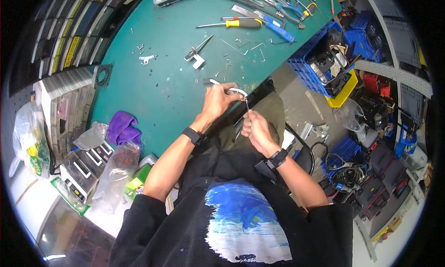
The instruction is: Assembling and adjusting small mechanical and plastic components using pliers and a wrench on a workbench and lap.
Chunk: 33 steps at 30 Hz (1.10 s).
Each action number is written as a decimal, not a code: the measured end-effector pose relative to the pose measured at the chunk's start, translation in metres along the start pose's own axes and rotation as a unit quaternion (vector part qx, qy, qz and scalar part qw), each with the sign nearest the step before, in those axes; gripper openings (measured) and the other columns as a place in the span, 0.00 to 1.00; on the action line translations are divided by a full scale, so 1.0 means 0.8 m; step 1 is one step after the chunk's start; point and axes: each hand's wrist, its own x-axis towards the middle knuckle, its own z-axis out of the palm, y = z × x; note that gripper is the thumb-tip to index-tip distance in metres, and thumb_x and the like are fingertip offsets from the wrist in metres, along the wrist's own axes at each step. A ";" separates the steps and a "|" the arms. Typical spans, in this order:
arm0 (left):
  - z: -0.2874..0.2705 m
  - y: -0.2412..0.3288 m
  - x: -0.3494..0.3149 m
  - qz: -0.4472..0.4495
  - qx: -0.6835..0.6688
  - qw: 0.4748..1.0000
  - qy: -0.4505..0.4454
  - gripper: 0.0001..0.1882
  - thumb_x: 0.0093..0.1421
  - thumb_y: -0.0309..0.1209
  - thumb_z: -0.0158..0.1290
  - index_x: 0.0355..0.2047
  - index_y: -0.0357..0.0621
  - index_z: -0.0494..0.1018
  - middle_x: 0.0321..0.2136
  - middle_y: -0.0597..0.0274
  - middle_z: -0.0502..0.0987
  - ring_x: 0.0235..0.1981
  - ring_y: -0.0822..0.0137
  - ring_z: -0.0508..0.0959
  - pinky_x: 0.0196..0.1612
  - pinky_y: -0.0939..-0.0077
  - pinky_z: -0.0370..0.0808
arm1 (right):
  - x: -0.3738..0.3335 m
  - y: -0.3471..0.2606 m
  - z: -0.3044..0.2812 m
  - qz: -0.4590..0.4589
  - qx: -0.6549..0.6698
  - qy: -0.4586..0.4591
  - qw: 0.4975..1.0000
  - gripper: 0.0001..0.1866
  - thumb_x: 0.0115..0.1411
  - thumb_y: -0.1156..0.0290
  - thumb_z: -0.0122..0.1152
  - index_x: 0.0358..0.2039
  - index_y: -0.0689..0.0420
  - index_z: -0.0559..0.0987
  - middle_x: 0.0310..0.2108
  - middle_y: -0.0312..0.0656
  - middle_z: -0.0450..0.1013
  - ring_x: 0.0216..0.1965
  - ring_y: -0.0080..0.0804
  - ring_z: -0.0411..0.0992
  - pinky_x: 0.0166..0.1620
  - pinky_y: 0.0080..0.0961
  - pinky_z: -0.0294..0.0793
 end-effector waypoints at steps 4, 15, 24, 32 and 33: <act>-0.001 0.013 0.008 0.018 0.038 0.998 -0.037 0.11 0.55 0.33 0.64 0.37 0.44 0.83 0.23 0.59 0.83 0.23 0.75 0.77 0.29 0.71 0.74 | -0.003 -0.004 -0.001 0.004 0.041 -0.007 0.999 0.14 0.74 0.59 0.41 0.38 0.56 0.66 0.20 0.28 0.54 0.19 0.18 0.52 0.26 0.22 0.59; 0.009 0.023 0.026 0.032 0.068 0.996 -0.055 0.12 0.54 0.33 0.66 0.37 0.42 0.83 0.24 0.59 0.82 0.25 0.71 0.78 0.32 0.68 0.75 | 0.007 0.002 -0.007 -0.014 0.051 0.006 0.999 0.14 0.75 0.60 0.41 0.39 0.57 0.67 0.21 0.29 0.56 0.21 0.19 0.55 0.28 0.24 0.64; 0.008 0.023 0.030 0.006 0.067 0.996 -0.067 0.11 0.54 0.35 0.66 0.35 0.43 0.83 0.20 0.64 0.79 0.20 0.74 0.73 0.28 0.71 0.72 | 0.039 0.021 -0.039 -0.035 0.093 -0.072 0.992 0.09 0.75 0.65 0.41 0.40 0.54 0.69 0.24 0.27 0.56 0.26 0.18 0.56 0.34 0.19 0.59; 0.008 0.035 0.030 -0.018 0.068 0.994 -0.085 0.10 0.56 0.35 0.66 0.35 0.44 0.83 0.19 0.67 0.78 0.18 0.78 0.70 0.22 0.75 0.68 | 0.033 -0.003 -0.022 -0.028 0.177 -0.060 0.982 0.08 0.74 0.66 0.44 0.38 0.54 0.69 0.27 0.28 0.57 0.28 0.18 0.56 0.32 0.19 0.56; 0.007 0.041 0.027 -0.029 0.067 0.994 -0.087 0.11 0.55 0.35 0.66 0.35 0.44 0.83 0.19 0.68 0.78 0.18 0.78 0.71 0.22 0.76 0.68 | 0.040 0.001 -0.030 -0.030 0.157 -0.066 0.985 0.09 0.74 0.65 0.42 0.38 0.53 0.70 0.25 0.27 0.57 0.27 0.17 0.55 0.31 0.18 0.55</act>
